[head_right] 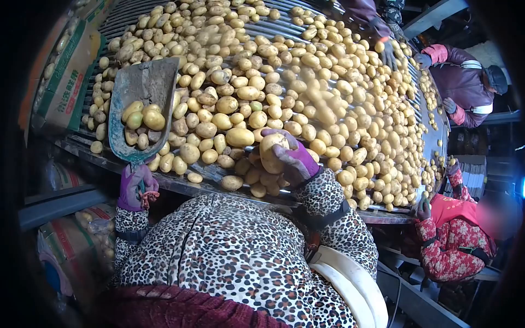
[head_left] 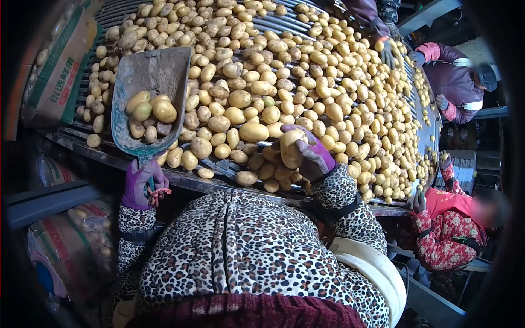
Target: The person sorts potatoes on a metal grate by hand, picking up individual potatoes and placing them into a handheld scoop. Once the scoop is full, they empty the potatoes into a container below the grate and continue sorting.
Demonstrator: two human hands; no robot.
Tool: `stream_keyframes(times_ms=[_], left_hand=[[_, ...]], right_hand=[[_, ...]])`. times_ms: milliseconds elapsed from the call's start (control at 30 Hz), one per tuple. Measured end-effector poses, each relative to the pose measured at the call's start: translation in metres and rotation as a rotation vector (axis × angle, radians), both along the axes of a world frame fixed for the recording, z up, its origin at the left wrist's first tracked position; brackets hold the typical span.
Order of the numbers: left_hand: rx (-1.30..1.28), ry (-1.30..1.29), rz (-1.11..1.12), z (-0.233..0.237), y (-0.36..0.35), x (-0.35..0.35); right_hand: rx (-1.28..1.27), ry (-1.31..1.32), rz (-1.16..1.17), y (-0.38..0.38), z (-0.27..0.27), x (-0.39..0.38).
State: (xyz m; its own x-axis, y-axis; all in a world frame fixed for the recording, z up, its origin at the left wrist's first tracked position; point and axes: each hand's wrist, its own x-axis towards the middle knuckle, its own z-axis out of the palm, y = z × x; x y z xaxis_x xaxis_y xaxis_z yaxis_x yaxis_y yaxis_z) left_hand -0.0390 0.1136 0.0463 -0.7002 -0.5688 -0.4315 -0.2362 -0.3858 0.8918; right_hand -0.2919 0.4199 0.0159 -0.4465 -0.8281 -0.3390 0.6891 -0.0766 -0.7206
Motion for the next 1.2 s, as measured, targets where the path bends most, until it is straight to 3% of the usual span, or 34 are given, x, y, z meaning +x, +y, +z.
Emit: stream_keyframes(times_ms=[133,267,300,333,400,433,467,533,600,633,733,833,900,967,1033,1100,1133,1200], left_hand=[[0.002,0.006,-0.037,0.001,-0.005,-0.001],[-0.001,-0.04,-0.091,0.004,-0.011,-0.004],[0.001,-0.05,-0.116,0.002,-0.016,-0.005],[-0.019,-0.029,-0.117,-0.001,-0.021,-0.006],[-0.045,0.008,-0.132,-0.013,-0.029,-0.004],[-0.014,0.056,-0.089,-0.024,-0.016,0.005],[0.019,0.001,-0.123,-0.023,-0.028,0.004],[0.032,-0.02,-0.092,-0.022,-0.032,-0.006],[0.15,0.043,-0.102,-0.028,-0.04,-0.011],[0.181,0.044,-0.073,-0.027,-0.041,-0.015],[0.142,0.118,-0.058,-0.041,-0.027,0.003],[0.173,0.105,-0.123,-0.034,-0.034,-0.004],[0.125,0.114,-0.135,-0.036,-0.028,0.0],[0.083,0.056,-0.172,-0.031,-0.028,-0.001],[0.026,-0.031,-0.191,-0.027,-0.036,-0.004],[-0.026,0.021,-0.264,-0.036,-0.046,-0.002],[-0.055,0.024,-0.187,-0.037,-0.031,-0.003],[-0.054,0.034,-0.151,-0.025,-0.016,-0.004]], right_hand=[[0.008,0.034,-0.052,0.01,-0.017,-0.002],[0.021,0.02,-0.183,0.03,0.001,0.009],[0.025,-0.003,-0.275,0.034,0.012,0.018],[0.113,0.175,-0.322,0.041,0.018,0.028],[0.075,0.039,-0.463,0.067,0.006,0.045],[0.289,0.026,-0.614,0.083,0.013,0.06],[0.274,0.089,-0.679,0.095,0.008,0.07],[0.2,-0.175,-0.872,0.132,0.011,0.086],[0.504,0.322,-0.968,0.17,0.0,0.116],[0.319,-0.118,-1.104,0.185,0.016,0.122],[0.412,-0.017,-1.149,0.281,-0.047,0.177],[0.562,-0.102,-1.315,0.316,-0.073,0.22],[1.113,0.572,-1.099,0.344,-0.118,0.25],[1.325,0.569,-1.116,0.373,-0.142,0.281],[1.109,-0.091,-1.364,0.379,-0.149,0.271],[1.227,-0.031,-1.467,0.337,-0.114,0.243],[1.159,0.126,-1.402,0.325,-0.111,0.175],[0.866,0.328,-1.261,0.263,-0.055,0.127]])
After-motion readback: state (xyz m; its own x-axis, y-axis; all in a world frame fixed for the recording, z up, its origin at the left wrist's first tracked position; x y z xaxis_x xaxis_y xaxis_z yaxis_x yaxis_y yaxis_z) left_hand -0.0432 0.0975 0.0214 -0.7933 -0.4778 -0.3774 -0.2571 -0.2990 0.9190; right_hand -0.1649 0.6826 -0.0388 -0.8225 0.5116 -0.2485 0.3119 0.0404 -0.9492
